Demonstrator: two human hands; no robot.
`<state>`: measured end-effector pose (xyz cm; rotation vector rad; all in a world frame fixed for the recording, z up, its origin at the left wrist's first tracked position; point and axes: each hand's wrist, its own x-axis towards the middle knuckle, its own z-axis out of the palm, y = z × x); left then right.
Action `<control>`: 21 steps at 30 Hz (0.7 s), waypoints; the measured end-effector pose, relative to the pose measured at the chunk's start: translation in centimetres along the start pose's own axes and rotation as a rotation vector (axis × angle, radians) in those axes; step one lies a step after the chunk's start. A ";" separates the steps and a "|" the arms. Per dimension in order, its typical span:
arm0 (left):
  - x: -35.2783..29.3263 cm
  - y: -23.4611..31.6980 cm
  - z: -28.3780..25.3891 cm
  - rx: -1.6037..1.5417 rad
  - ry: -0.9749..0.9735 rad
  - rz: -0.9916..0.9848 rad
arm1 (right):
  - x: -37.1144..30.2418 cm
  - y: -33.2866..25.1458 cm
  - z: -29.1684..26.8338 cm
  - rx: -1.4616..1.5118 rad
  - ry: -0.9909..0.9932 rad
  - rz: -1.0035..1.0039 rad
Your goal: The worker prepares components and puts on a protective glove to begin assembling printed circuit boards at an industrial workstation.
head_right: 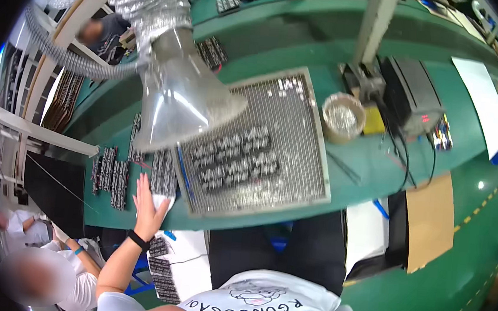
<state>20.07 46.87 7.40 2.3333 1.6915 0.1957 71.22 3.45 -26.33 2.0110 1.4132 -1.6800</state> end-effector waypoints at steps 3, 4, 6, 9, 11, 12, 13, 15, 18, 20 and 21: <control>-0.3 0.3 0.8 0.014 0.034 -0.007 | 2.9 0.4 -7.0 0.079 0.066 -0.007; -0.3 -0.2 0.9 0.039 0.011 -0.025 | 3.6 0.6 -9.6 0.105 0.095 -0.006; 0.1 -0.3 0.8 0.047 0.004 -0.047 | 4.4 0.4 -13.4 0.160 0.128 -0.014; -1.7 -0.8 0.6 0.050 0.020 -0.079 | 2.6 1.0 -13.9 0.246 0.127 -0.009; -1.5 0.0 0.1 0.030 0.066 -0.086 | 1.9 1.5 -15.4 0.294 0.154 -0.007; -1.3 0.3 0.1 0.038 0.067 -0.059 | 2.0 1.3 -16.5 0.313 0.170 -0.012; -0.9 0.2 0.2 0.047 0.064 -0.027 | 2.2 1.2 -16.9 0.338 0.188 -0.015; -0.8 0.8 0.0 0.037 0.104 -0.022 | 2.7 1.0 -17.1 0.392 0.221 -0.024; -1.2 0.6 0.3 -0.002 0.145 0.003 | 3.6 0.5 -14.8 0.492 0.259 -0.032; -1.3 -0.4 0.9 -0.081 0.195 0.017 | 2.8 0.4 -11.1 0.574 0.265 -0.021; -1.3 -0.3 0.8 -0.139 0.213 0.015 | 1.3 0.9 -9.2 0.615 0.267 -0.007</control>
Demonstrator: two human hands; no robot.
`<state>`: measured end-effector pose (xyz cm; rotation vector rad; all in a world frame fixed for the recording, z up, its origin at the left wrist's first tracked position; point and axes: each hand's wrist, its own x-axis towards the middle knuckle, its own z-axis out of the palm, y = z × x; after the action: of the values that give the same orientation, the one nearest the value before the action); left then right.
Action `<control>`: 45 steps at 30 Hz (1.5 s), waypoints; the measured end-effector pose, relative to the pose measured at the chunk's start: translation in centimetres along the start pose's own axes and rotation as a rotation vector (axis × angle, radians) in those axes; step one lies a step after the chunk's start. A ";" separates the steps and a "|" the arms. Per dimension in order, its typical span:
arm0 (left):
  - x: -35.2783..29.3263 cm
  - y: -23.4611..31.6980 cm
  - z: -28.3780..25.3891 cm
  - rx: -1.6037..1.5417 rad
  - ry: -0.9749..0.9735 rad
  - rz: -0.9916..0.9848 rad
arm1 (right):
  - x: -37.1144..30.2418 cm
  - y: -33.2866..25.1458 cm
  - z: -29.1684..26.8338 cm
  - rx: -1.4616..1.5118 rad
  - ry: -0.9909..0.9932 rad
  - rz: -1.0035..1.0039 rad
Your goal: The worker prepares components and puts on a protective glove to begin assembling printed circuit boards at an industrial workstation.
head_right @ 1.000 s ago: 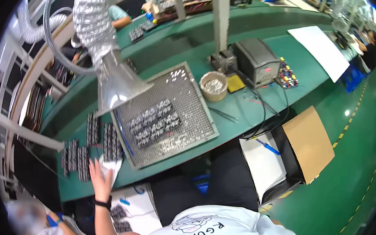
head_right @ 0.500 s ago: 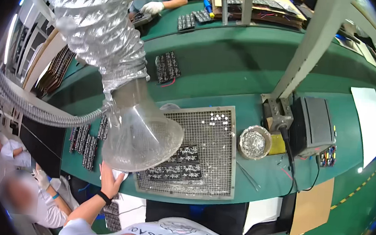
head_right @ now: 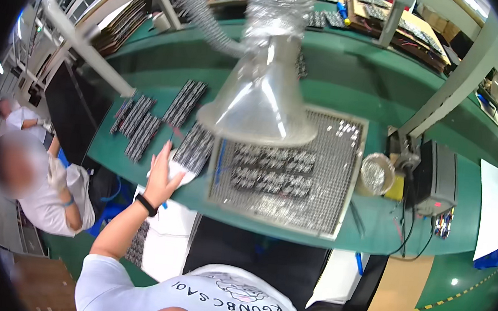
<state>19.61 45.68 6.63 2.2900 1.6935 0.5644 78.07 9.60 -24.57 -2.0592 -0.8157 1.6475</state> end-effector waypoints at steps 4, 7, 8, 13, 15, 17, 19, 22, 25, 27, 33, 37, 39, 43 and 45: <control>-0.9 -0.1 -0.9 0.085 0.150 0.002 | -8.7 3.8 4.1 0.162 0.036 0.083; -2.4 -1.5 -2.3 0.060 0.267 -0.026 | -12.5 -2.0 4.2 0.065 0.148 -0.081; -3.3 -2.2 -2.7 0.015 0.325 -0.051 | -13.7 -6.0 2.4 -0.058 0.183 -0.155; -5.9 -3.3 -2.3 -0.036 0.426 -0.077 | -22.6 -30.0 2.8 -0.137 0.358 -0.572; -5.9 -2.4 -2.6 -0.025 0.392 -0.092 | -22.9 -36.3 5.4 -0.134 0.383 -0.739; -5.9 -3.3 -2.2 0.011 0.436 -0.050 | -22.4 -42.0 9.0 -0.246 0.360 -0.950; -5.9 -3.8 -2.3 -0.165 0.445 -0.132 | -21.6 -47.2 13.9 -0.375 0.238 -1.114; -5.7 -3.2 -3.0 -0.356 0.514 -0.274 | -18.7 -51.1 19.5 -0.410 -0.025 -1.183; -6.5 -3.1 -2.9 -0.224 0.333 -0.238 | -16.2 -53.6 23.9 -0.415 -0.156 -1.212; -6.9 -2.1 -2.1 -0.332 0.332 -0.211 | -14.9 -54.3 27.0 -0.376 -0.248 -1.126; -8.2 0.1 -3.4 -0.642 0.272 -0.018 | -11.0 -54.8 32.8 -0.341 -0.138 -1.247; -11.2 -4.9 -0.2 -0.738 0.715 -0.468 | -10.7 -54.9 32.1 -0.096 -0.160 -0.899; -12.5 -10.4 3.3 -0.677 0.604 -0.637 | -10.6 -55.2 31.2 -0.054 -0.246 -0.845; -12.8 -16.9 11.3 -0.365 0.140 -0.442 | -11.8 -54.8 28.7 -0.140 -0.443 -0.980; -12.2 -18.4 15.0 -0.393 -0.134 -0.368 | -13.7 -54.9 26.0 -0.207 -0.401 -1.009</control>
<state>7.26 40.17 -16.39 1.6607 1.7027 0.5850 39.76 40.81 13.26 -1.0316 -1.8223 1.3671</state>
